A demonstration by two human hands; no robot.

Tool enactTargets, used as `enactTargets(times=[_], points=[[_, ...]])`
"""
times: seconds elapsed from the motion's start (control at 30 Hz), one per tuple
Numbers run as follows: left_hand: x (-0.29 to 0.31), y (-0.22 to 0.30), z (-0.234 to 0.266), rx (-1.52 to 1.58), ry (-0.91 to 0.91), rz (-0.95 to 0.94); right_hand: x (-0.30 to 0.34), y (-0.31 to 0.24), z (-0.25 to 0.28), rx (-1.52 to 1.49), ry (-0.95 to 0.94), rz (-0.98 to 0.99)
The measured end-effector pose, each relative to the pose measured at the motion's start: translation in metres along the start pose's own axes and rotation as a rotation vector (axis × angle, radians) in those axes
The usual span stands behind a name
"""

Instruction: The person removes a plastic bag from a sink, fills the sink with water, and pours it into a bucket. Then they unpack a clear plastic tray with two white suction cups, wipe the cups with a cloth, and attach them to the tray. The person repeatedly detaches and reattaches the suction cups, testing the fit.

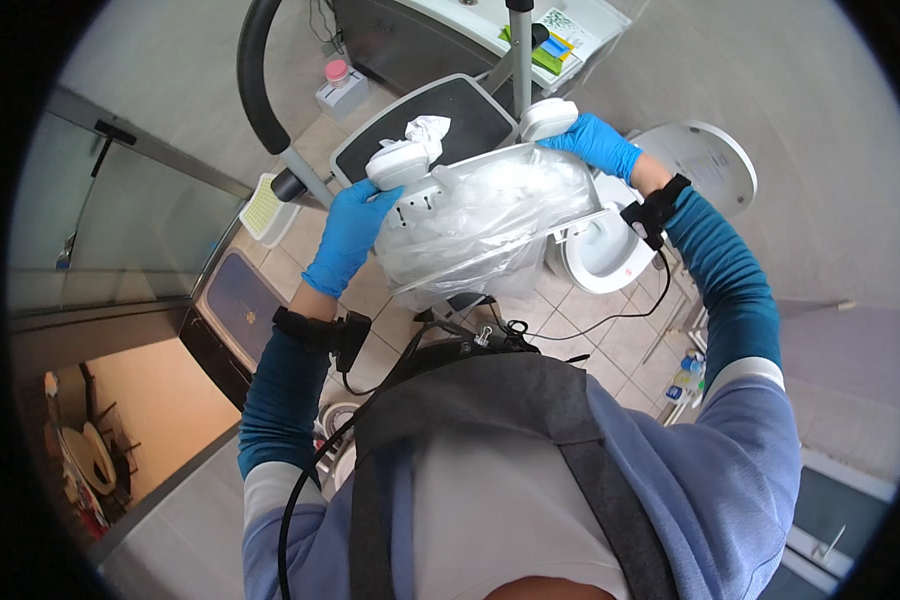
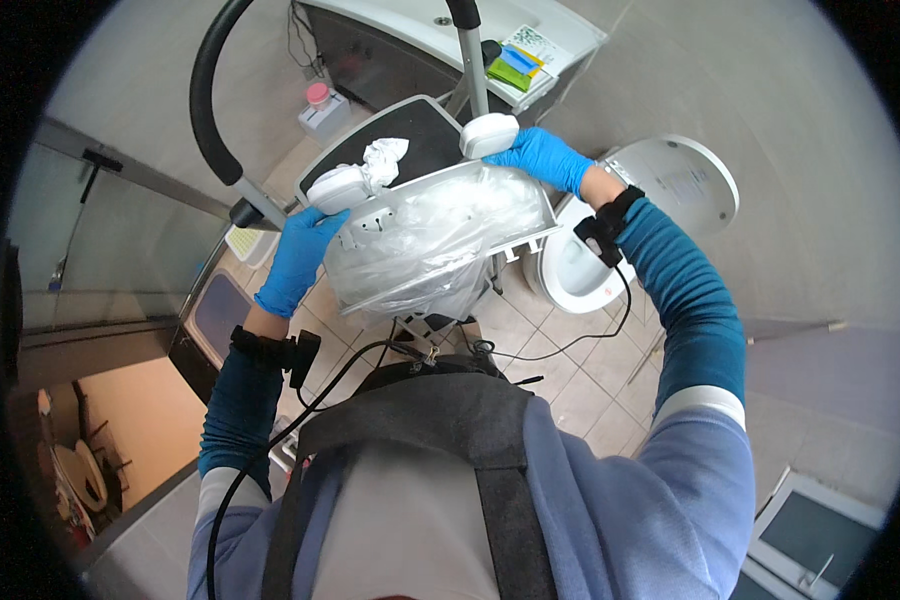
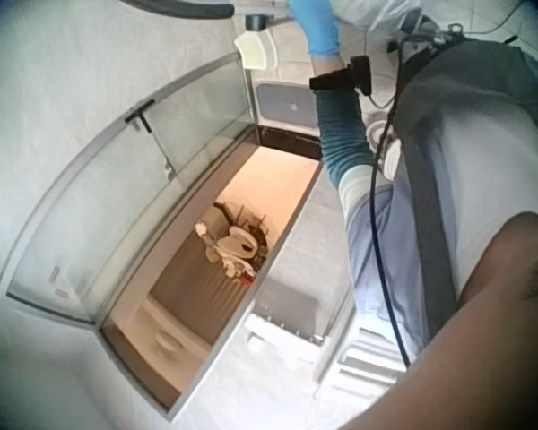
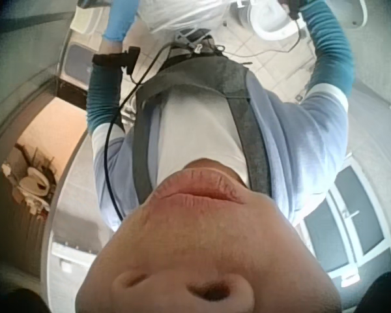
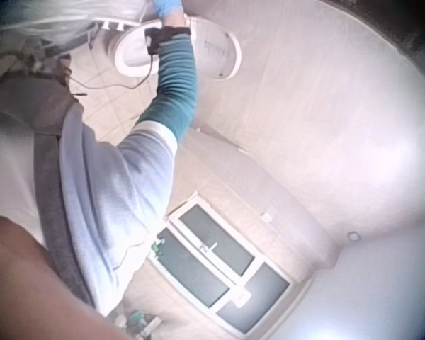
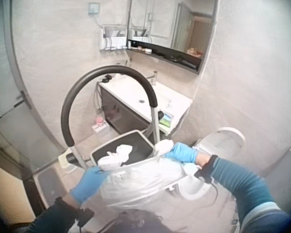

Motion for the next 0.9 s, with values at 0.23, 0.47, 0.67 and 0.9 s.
enactTargets(times=[0.23,0.47,0.67,0.9], points=[[-0.010,0.022,-0.004,-0.258,0.120,-0.143,0.001,0.009,0.006,-0.098,0.012,0.133],[-0.056,0.025,-0.026,-0.427,-0.081,-0.230,-0.025,0.071,-0.005,-0.177,0.013,0.107],[-0.099,0.014,-0.040,-0.479,-0.354,0.112,-0.036,0.124,-0.015,-0.268,0.061,0.017],[-0.117,0.001,-0.032,-0.582,-0.211,0.075,-0.038,0.127,-0.018,-0.303,0.189,0.074]])
Point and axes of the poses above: each hand's wrist, its own x-axis away from the middle knuckle, its own z-axis out of the back of the hand, y = z × x, the point moved 4 cm from there along -x, towards the middle knuckle, and after that the axes turned 4 degrees about y, right-handed, at the moved point
